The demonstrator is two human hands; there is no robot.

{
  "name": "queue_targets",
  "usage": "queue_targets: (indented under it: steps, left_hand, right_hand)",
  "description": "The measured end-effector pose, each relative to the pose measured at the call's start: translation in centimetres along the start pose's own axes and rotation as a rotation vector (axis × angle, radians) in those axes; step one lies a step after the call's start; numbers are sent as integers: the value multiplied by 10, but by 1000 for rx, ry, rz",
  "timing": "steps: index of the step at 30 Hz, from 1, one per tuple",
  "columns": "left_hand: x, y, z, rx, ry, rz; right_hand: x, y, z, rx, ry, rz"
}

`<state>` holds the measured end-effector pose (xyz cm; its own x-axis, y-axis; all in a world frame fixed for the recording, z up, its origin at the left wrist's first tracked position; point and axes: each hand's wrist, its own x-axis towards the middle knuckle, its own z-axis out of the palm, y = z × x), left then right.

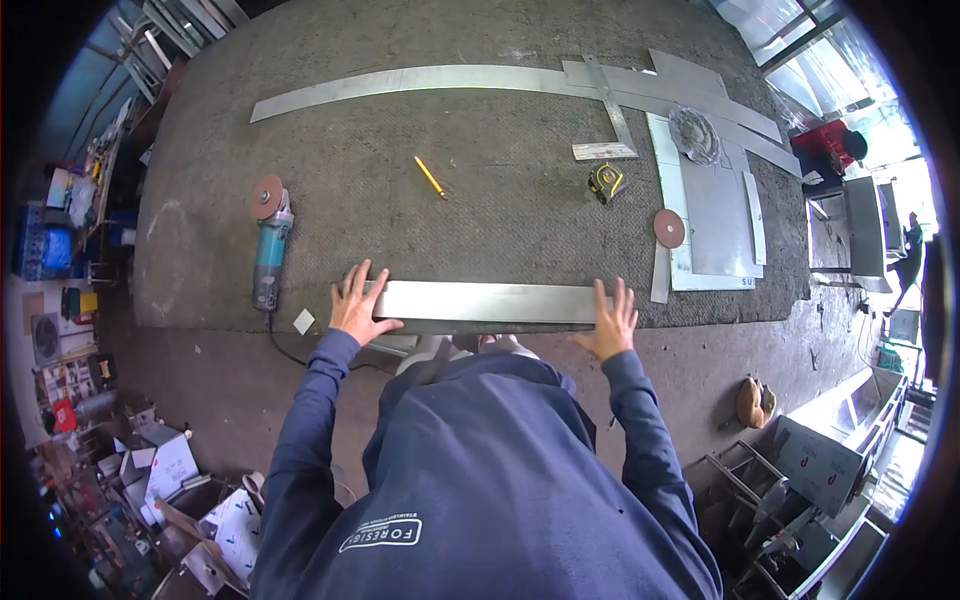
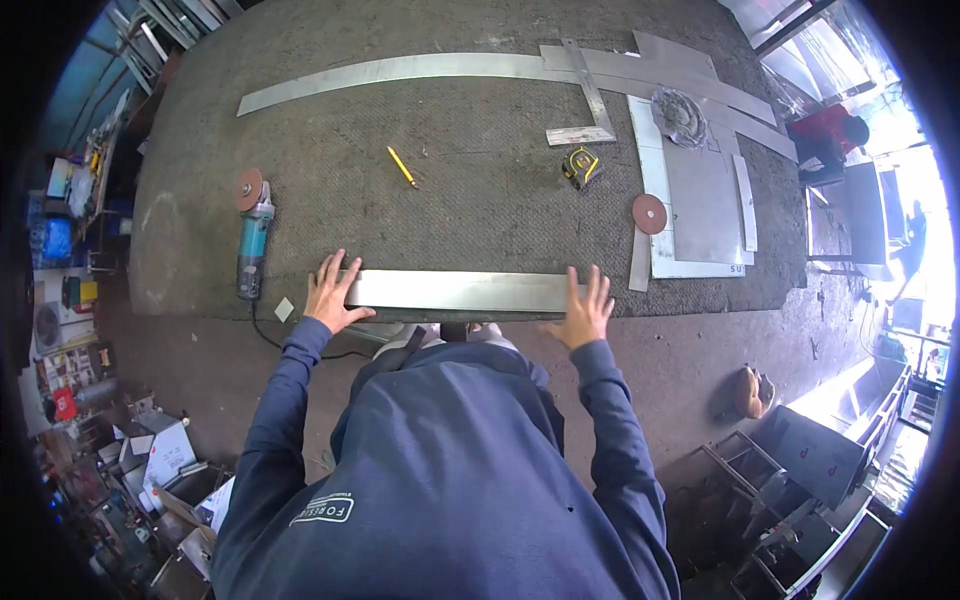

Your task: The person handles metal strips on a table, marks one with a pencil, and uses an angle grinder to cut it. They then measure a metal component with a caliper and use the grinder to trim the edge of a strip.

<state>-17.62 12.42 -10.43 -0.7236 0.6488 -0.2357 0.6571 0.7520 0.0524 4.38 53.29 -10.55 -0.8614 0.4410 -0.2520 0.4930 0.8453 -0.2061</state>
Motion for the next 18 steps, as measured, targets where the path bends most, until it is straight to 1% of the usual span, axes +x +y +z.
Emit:
queue_targets:
  steps: [1, 2, 3, 4, 6, 8, 10, 11, 12, 13, 14, 15, 16, 18]
  left_hand:
    - [-2, -6, 7, -75, 35, -22]
    - [-2, -12, 14, -149, 72, -42]
    - [-2, -6, 3, -142, 88, -30]
    - [-1, -6, 6, -136, 72, -32]
    - [5, -13, 13, -216, 158, 17]
    - [8, -10, 1, -244, 167, 7]
    - [7, -9, -4, -303, 123, -35]
    - [6, -9, -6, -297, 117, -35]
    - [5, -7, -8, -224, 123, 16]
    - [8, -8, -10, -152, 140, 69]
    - [7, -9, -10, -152, 150, 76]
    - [6, -10, -8, -148, 114, 100]
    - [8, -10, -6, -146, 87, 130]
    - [10, -13, -2, -234, 110, 48]
  right_hand:
    - [-3, 9, 2, 9, -7, -3]
    - [-3, 17, 6, 107, 48, -25]
    - [-5, 20, 8, 205, 101, -43]
    - [-8, 20, 13, 215, 87, -39]
    - [-4, 15, 23, 238, 156, -17]
    - [0, 6, 18, 271, 137, 0]
    - [2, -1, 13, 426, 158, -46]
    - [4, -6, 10, 490, 115, -49]
    - [2, -8, 10, 494, 113, -45]
    - [4, -9, 8, 426, 107, -107]
    - [6, -9, 4, 355, 105, -167]
    - [5, -14, -2, 258, 112, -211]
    - [3, -18, -5, 245, 141, -207]
    - [5, -19, -4, 77, 78, -163]
